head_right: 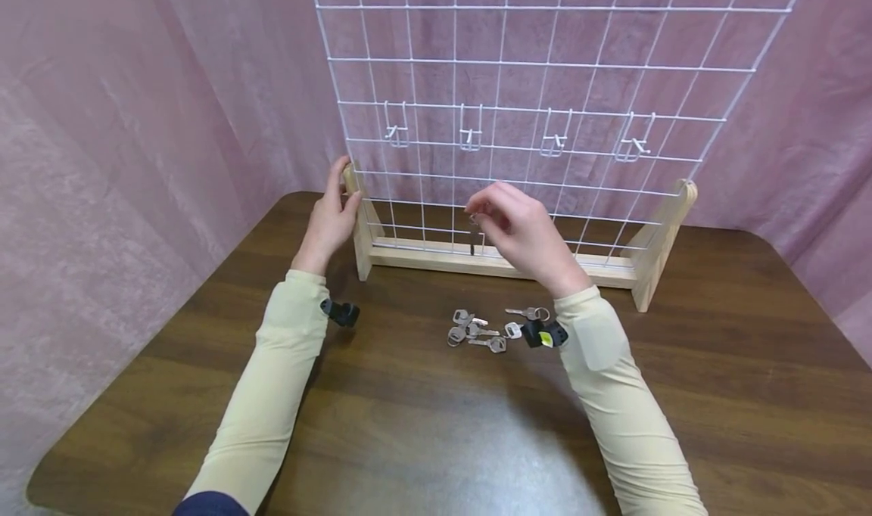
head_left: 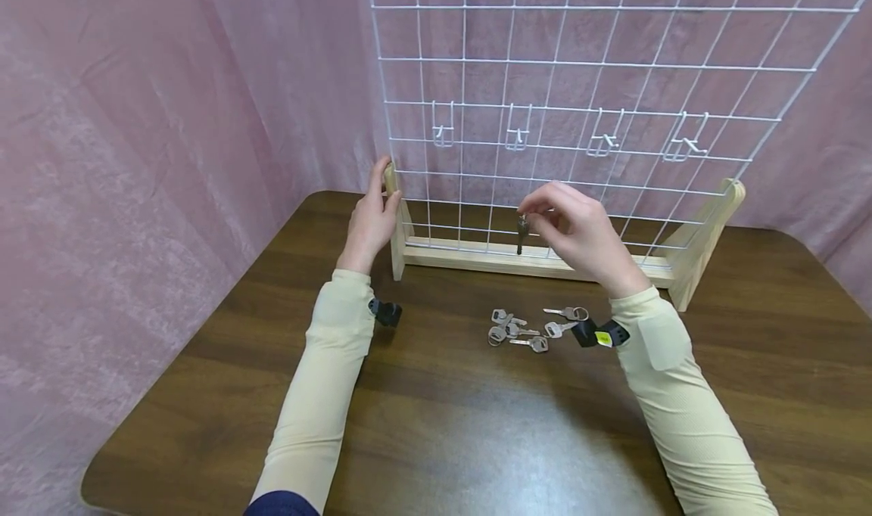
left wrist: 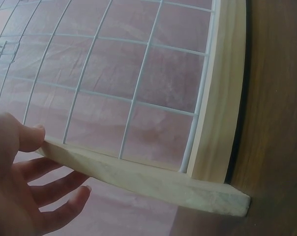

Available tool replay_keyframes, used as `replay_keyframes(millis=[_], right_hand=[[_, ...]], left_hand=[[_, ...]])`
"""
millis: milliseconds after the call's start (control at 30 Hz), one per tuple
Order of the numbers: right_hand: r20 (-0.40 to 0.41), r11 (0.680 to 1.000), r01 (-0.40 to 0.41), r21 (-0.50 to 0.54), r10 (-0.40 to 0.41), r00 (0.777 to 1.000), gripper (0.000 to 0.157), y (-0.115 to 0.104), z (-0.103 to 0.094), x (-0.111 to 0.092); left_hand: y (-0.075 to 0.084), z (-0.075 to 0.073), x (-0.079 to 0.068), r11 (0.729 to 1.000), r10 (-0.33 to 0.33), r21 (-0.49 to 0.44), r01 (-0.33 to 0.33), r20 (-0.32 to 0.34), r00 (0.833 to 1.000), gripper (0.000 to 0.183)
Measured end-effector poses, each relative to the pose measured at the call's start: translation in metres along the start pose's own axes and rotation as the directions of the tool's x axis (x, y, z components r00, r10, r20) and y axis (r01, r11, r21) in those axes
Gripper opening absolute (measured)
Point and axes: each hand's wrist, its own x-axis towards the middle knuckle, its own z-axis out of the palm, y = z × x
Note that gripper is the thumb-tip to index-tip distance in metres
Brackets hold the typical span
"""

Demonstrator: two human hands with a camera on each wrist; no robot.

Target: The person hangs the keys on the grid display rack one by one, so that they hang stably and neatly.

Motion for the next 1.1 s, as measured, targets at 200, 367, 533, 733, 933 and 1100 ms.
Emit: replay_keyframes(millis=[200, 367, 533, 733, 933, 1100], right_hand=[[-0.081, 0.999, 0.022, 0.039, -0.019, 0.997, 0.016, -0.002, -0.007, 0.001], [-0.139, 0.999, 0.030, 0.027, -0.026, 0.990, 0.016, -0.006, -0.021, 0.010], [-0.130, 0.995, 0.089, -0.049, -0.094, 0.987, 0.013, -0.012, -0.040, 0.031], [-0.038, 0.972, 0.172, -0.159, -0.180, 0.983, 0.011, -0.023, -0.066, 0.065], [-0.069, 0.966, 0.165, -0.201, -0.182, 0.981, 0.011, -0.038, -0.082, 0.095], [-0.056, 0.946, 0.165, -0.278, -0.187, 0.981, 0.012, -0.047, -0.095, 0.114]], left_hand=[[0.001, 0.002, 0.000, 1.000, -0.002, -0.002, 0.002, 0.002, 1.000, 0.056], [0.003, 0.006, -0.001, 1.000, 0.008, -0.007, -0.008, -0.004, 1.000, 0.056], [0.004, 0.010, -0.004, 1.000, -0.004, -0.015, 0.004, -0.002, 1.000, 0.055], [0.003, 0.014, -0.005, 1.000, -0.010, -0.025, 0.010, -0.002, 1.000, 0.056], [0.001, 0.013, -0.005, 0.999, -0.021, -0.028, 0.021, -0.004, 1.000, 0.055], [0.000, 0.013, -0.006, 0.999, -0.031, -0.024, 0.031, 0.004, 1.000, 0.056]])
